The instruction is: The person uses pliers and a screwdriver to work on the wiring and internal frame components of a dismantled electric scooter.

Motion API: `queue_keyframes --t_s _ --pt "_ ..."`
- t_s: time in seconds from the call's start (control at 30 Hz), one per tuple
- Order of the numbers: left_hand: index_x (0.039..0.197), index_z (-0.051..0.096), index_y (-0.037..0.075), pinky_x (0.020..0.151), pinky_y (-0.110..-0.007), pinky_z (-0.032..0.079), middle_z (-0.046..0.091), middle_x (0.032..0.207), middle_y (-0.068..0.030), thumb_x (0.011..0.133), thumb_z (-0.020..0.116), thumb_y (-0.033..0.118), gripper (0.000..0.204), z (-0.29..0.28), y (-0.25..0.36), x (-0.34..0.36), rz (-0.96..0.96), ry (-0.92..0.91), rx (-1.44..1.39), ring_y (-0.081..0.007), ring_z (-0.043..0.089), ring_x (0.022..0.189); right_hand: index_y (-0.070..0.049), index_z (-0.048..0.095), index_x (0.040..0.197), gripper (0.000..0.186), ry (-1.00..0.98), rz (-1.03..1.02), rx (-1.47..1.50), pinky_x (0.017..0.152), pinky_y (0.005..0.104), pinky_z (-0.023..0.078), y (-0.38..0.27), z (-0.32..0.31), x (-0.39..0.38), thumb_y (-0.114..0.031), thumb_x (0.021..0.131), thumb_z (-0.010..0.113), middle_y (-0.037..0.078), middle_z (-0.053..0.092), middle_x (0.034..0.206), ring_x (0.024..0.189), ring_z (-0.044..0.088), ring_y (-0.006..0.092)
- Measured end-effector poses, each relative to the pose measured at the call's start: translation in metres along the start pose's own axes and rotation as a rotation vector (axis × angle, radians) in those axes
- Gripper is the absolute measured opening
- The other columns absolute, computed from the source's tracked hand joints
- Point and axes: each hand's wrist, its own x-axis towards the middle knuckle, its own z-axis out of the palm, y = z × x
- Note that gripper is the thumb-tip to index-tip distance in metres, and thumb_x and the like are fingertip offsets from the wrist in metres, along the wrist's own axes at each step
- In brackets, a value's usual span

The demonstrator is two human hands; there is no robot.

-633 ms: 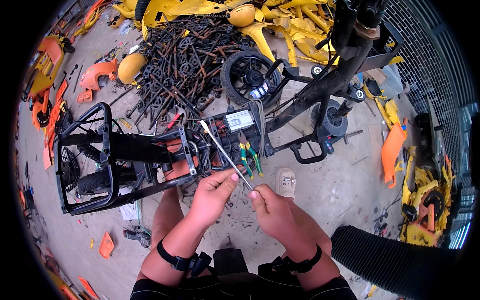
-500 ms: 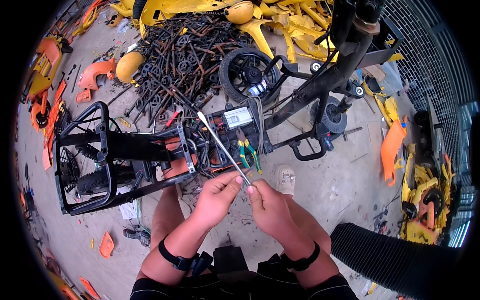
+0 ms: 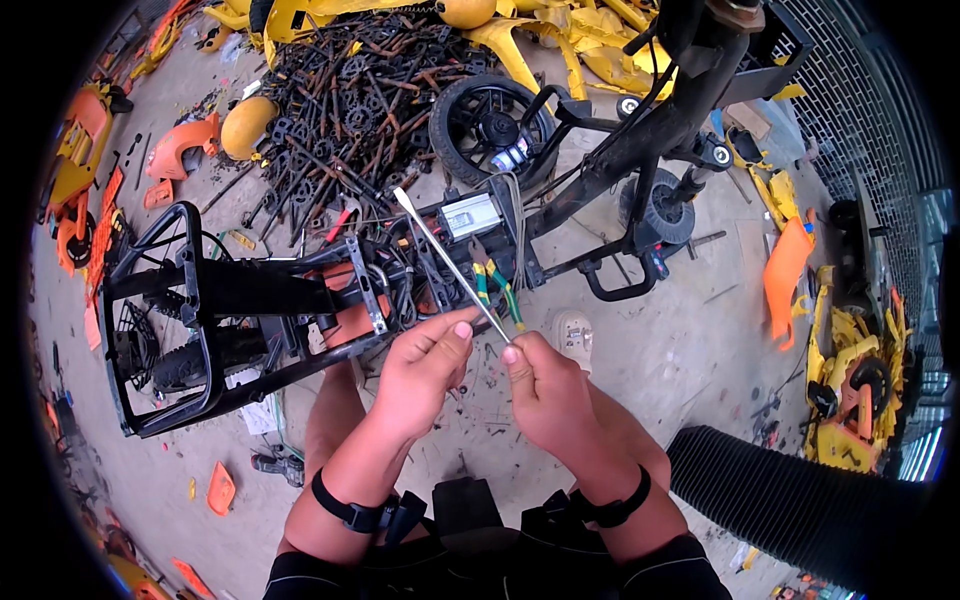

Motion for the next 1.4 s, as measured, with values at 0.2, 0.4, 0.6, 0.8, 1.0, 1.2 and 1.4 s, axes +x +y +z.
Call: queue_keyframes --t_s 0.2,0.4,0.6,0.8,1.0,1.2,1.4 --pt "0.128 0.06 -0.003 0.052 -0.022 0.031 0.043 0.067 0.0049 0.104 0.051 0.019 0.034 -0.001 0.005 0.001 -0.009 -0.062 -0.07 -0.0057 0.035 0.055 -0.004 0.058 0.097 0.017 0.008 0.04 0.007 0.054 0.0356 0.044 0.0 -0.005 0.001 -0.021 0.101 0.055 0.013 0.059 0.066 0.056 0.058 0.0246" --pt "0.129 0.059 -0.005 0.053 -0.021 0.031 0.043 0.068 0.0038 0.103 0.051 0.02 0.037 -0.002 0.007 0.002 0.012 -0.065 -0.068 -0.0057 0.035 0.056 -0.005 0.058 0.097 0.019 -0.017 -0.091 -0.069 0.053 0.0362 0.045 -0.004 0.001 -0.005 -0.023 0.101 0.056 0.011 0.059 0.066 0.056 0.06 0.0227" --pt "0.127 0.06 -0.005 0.053 -0.021 0.029 0.045 0.069 0.0043 0.101 0.056 0.022 0.038 -0.005 0.011 0.003 0.033 -0.048 -0.007 -0.0041 0.036 0.056 -0.005 0.058 0.098 0.019 -0.099 -0.02 0.078 0.055 0.034 0.045 -0.006 -0.003 0.004 -0.023 0.101 0.057 0.01 0.058 0.066 0.055 0.056 0.0191" --pt "0.127 0.064 0.001 0.056 -0.017 0.03 0.058 0.08 0.0062 0.097 0.065 0.017 0.034 -0.002 0.007 0.005 0.043 -0.006 0.08 0.0001 0.041 0.064 -0.007 0.056 0.098 0.015 -0.16 -0.037 0.07 0.058 0.0434 0.046 -0.008 -0.004 0.009 -0.021 0.099 0.057 0.017 0.062 0.077 0.068 0.062 0.0384" --pt "0.118 0.068 0.002 0.05 -0.018 0.025 0.052 0.068 0.0092 0.097 0.065 0.02 0.028 -0.007 0.003 0.013 -0.008 -0.02 -0.026 0.0003 0.034 0.055 -0.006 0.057 0.098 0.016 -0.161 -0.037 0.101 0.058 0.0435 0.046 -0.005 -0.001 0.014 -0.022 0.099 0.057 0.017 0.062 0.077 0.068 0.062 0.0382" --pt "0.11 0.07 -0.002 0.045 -0.021 0.021 0.046 0.06 0.0082 0.096 0.066 0.023 0.029 -0.001 0.0 0.021 -0.052 0.019 -0.149 -0.0016 0.029 0.048 -0.008 0.058 0.097 0.015 -0.072 -0.067 0.041 0.058 0.0438 0.047 -0.001 0.001 0.019 -0.023 0.099 0.057 0.016 0.063 0.077 0.069 0.063 0.0377" --pt "0.115 0.067 -0.003 0.045 -0.022 0.021 0.039 0.058 0.0081 0.099 0.062 0.024 0.031 0.001 0.004 0.021 -0.088 -0.007 -0.25 -0.0037 0.025 0.047 -0.005 0.058 0.095 0.021 0.193 0.038 -0.006 0.053 0.0337 0.043 -0.003 -0.009 0.032 -0.024 0.102 0.054 0.007 0.057 0.069 0.059 0.054 0.0178"
